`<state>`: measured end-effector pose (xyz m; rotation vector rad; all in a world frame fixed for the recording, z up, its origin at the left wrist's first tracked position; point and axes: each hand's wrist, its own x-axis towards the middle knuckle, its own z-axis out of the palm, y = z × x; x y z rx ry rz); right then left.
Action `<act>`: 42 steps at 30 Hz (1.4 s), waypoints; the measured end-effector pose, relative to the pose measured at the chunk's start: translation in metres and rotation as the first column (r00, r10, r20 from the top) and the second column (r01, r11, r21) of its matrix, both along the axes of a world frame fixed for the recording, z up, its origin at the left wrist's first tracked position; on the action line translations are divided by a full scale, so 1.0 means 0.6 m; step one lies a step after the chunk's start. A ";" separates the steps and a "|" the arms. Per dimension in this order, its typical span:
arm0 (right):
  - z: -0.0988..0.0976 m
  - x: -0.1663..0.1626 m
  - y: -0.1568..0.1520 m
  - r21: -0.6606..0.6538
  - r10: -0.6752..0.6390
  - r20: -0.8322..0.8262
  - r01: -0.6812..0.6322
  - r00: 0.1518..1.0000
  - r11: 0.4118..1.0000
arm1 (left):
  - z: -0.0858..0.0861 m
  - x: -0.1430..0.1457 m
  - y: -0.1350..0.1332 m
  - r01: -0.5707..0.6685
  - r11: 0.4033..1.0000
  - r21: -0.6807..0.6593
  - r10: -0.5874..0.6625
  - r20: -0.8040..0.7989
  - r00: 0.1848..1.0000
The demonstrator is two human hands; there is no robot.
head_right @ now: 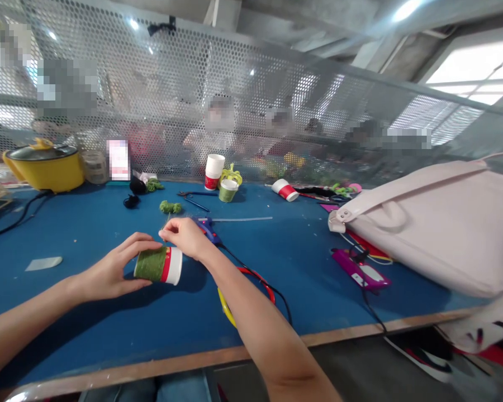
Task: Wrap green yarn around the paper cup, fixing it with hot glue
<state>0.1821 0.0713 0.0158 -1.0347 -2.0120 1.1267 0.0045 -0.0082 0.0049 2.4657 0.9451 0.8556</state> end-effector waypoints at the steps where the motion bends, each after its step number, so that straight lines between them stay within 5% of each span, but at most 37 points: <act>1: -0.001 0.000 0.000 -0.003 0.000 0.006 0.000 1.000 1.000 | 0.000 0.000 0.000 0.004 1.000 0.000 -0.004 -0.008 1.000; 17: 0.020 -0.013 -0.012 -0.391 0.018 -0.150 -0.076 0.989 0.917 | -0.003 0.012 -0.005 -0.004 0.989 -0.151 -0.012 -0.105 0.994; 25: 0.041 -0.052 0.055 -0.594 -0.213 -0.278 0.006 0.937 0.804 | -0.004 0.015 -0.004 0.022 0.987 -0.159 -0.025 -0.014 1.000; 34: 0.089 -0.110 0.210 -0.386 -0.348 -0.228 0.243 0.909 0.890 | -0.003 0.017 0.000 0.024 0.983 -0.181 -0.022 0.017 1.000; 42: 0.169 -0.123 0.241 -0.080 -0.372 -0.232 0.364 0.899 0.928 | -0.006 0.014 0.003 0.038 0.982 -0.187 -0.033 0.033 0.999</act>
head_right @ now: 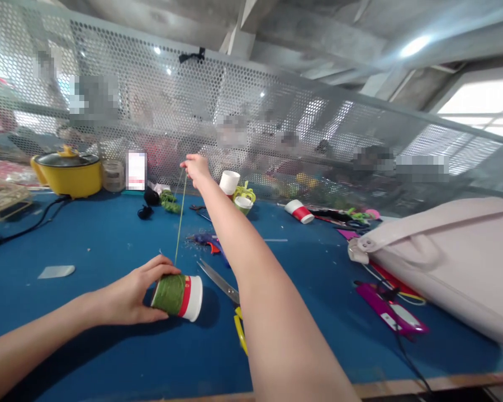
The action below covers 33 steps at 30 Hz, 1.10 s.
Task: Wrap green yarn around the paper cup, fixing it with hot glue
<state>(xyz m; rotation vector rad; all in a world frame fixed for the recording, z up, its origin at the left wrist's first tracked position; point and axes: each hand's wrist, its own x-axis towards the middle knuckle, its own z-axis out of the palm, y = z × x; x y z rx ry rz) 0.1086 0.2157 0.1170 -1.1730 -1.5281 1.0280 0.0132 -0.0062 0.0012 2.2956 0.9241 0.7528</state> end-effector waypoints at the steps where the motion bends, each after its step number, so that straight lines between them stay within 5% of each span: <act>1: 0.002 -0.001 -0.008 0.019 0.003 0.016 -0.003 1.000 1.000 | -0.001 0.000 0.000 0.000 1.000 0.000 0.000 -0.002 1.000; 4: -0.007 -0.002 -0.054 -0.013 0.165 0.157 -0.165 0.974 0.986 | -0.005 -0.001 -0.001 -0.003 1.000 0.014 0.003 -0.002 1.000; 6: -0.017 0.000 -0.100 -0.150 0.499 0.441 -0.487 0.746 0.860 | -0.007 -0.002 0.000 -0.005 1.000 0.028 0.005 0.004 1.000; 7: -0.021 0.004 -0.124 -0.208 0.567 0.539 -0.554 0.623 0.806 | -0.008 -0.002 0.001 -0.004 0.999 0.034 0.003 0.008 1.000; 9: -0.023 0.018 -0.167 -0.130 0.490 0.718 -0.597 0.494 0.792 | -0.010 -0.002 0.003 -0.001 0.999 0.047 0.000 0.016 1.000; 11: -0.020 0.043 -0.197 0.031 0.336 0.759 -0.547 0.557 0.837 | -0.010 -0.002 0.004 -0.013 0.998 0.067 0.011 0.021 1.000; 15: -0.023 0.119 -0.209 0.104 0.188 0.644 -0.328 0.742 0.939 | -0.008 -0.003 0.002 -0.035 0.997 0.073 0.035 -0.001 0.999; 17: -0.043 0.159 -0.202 0.107 0.080 0.694 -0.213 0.715 0.971 | -0.007 -0.003 0.001 -0.057 0.996 0.067 0.058 -0.012 0.998; 20: -0.093 0.202 -0.193 0.100 -0.051 0.873 -0.076 0.486 0.992 | -0.007 -0.004 0.001 -0.072 0.994 0.087 0.075 -0.029 0.997; 22: -0.128 0.215 -0.190 0.035 -0.020 0.908 -0.029 0.418 0.999 | -0.007 -0.005 0.002 -0.074 0.991 0.112 0.079 -0.036 0.996; 27: -0.182 0.217 -0.182 0.013 -0.027 0.879 0.033 0.477 0.999 | -0.009 -0.010 0.004 -0.078 0.981 0.178 0.089 -0.051 0.995; 33: -0.193 0.221 -0.179 -0.029 -0.082 0.739 0.152 0.669 0.988 | -0.008 -0.016 0.008 -0.112 0.970 0.215 0.121 -0.028 0.992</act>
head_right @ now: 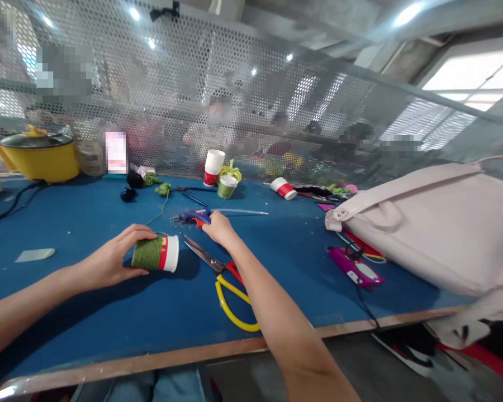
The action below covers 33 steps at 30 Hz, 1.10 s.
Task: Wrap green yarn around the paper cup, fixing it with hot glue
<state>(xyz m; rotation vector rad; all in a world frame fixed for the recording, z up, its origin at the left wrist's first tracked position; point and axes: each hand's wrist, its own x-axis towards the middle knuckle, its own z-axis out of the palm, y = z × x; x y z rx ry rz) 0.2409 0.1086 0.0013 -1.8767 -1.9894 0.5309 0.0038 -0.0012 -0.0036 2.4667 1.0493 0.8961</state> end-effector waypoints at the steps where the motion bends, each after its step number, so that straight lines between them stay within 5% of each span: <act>1: 0.003 0.000 -0.003 -0.011 -0.001 -0.053 0.000 0.999 1.000 | 0.001 -0.001 0.002 -0.016 1.000 0.003 0.015 0.012 1.000; 6: 0.034 -0.004 -0.028 -0.040 0.039 -0.330 -0.055 0.943 0.998 | 0.000 -0.009 0.013 -0.070 0.990 -0.119 0.085 0.126 0.988; 10: 0.053 -0.005 -0.041 -0.138 -0.023 -0.655 -0.090 0.755 0.986 | -0.005 -0.008 0.015 0.001 0.949 -0.316 0.091 0.278 0.956; 18: 0.062 -0.007 -0.063 -0.144 0.049 -0.803 -0.273 0.594 0.951 | 0.000 -0.001 0.010 0.065 0.895 -0.442 0.121 0.380 0.917; 26: 0.079 -0.011 -0.100 -0.008 0.299 -0.673 -0.411 0.677 0.912 | 0.000 -0.002 0.015 -0.011 0.891 -0.453 0.213 0.397 0.893; 33: 0.088 -0.021 -0.122 0.026 0.309 -0.476 -0.338 0.824 0.941 | -0.003 -0.012 0.027 -0.021 0.876 -0.482 0.276 0.464 0.842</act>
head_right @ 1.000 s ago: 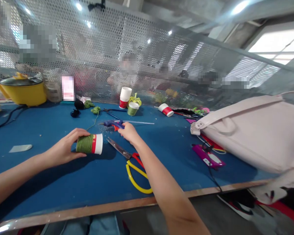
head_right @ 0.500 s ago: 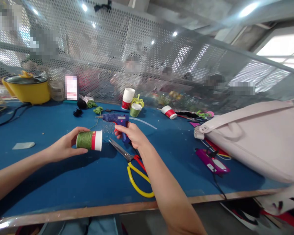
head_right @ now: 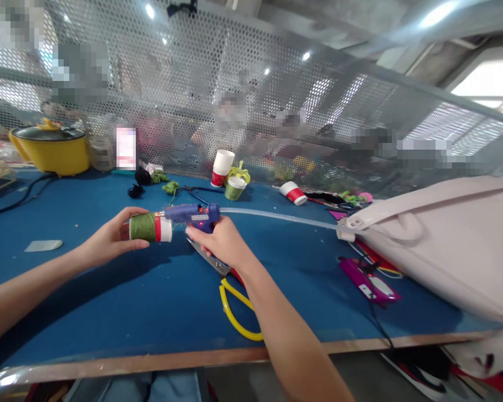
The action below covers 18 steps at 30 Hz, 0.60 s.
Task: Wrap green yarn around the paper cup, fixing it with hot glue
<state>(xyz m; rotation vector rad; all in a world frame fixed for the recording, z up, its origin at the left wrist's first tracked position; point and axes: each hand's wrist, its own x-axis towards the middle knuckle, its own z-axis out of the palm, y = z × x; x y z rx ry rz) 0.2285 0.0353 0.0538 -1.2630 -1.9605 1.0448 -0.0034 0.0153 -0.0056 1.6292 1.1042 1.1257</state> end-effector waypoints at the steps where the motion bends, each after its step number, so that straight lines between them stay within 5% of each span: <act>1: 0.003 -0.002 -0.003 0.012 -0.021 0.032 0.021 0.999 1.000 | 0.000 -0.001 0.001 -0.004 1.000 0.001 0.004 0.004 1.000; 12: 0.005 -0.007 -0.012 0.186 -0.059 0.192 0.022 0.980 0.982 | -0.002 -0.003 0.004 -0.040 0.999 -0.005 0.040 -0.025 0.999; 18: 0.006 -0.007 -0.012 0.242 -0.068 0.222 0.013 0.973 0.970 | -0.010 -0.008 0.007 -0.052 0.992 0.117 0.067 -0.130 0.989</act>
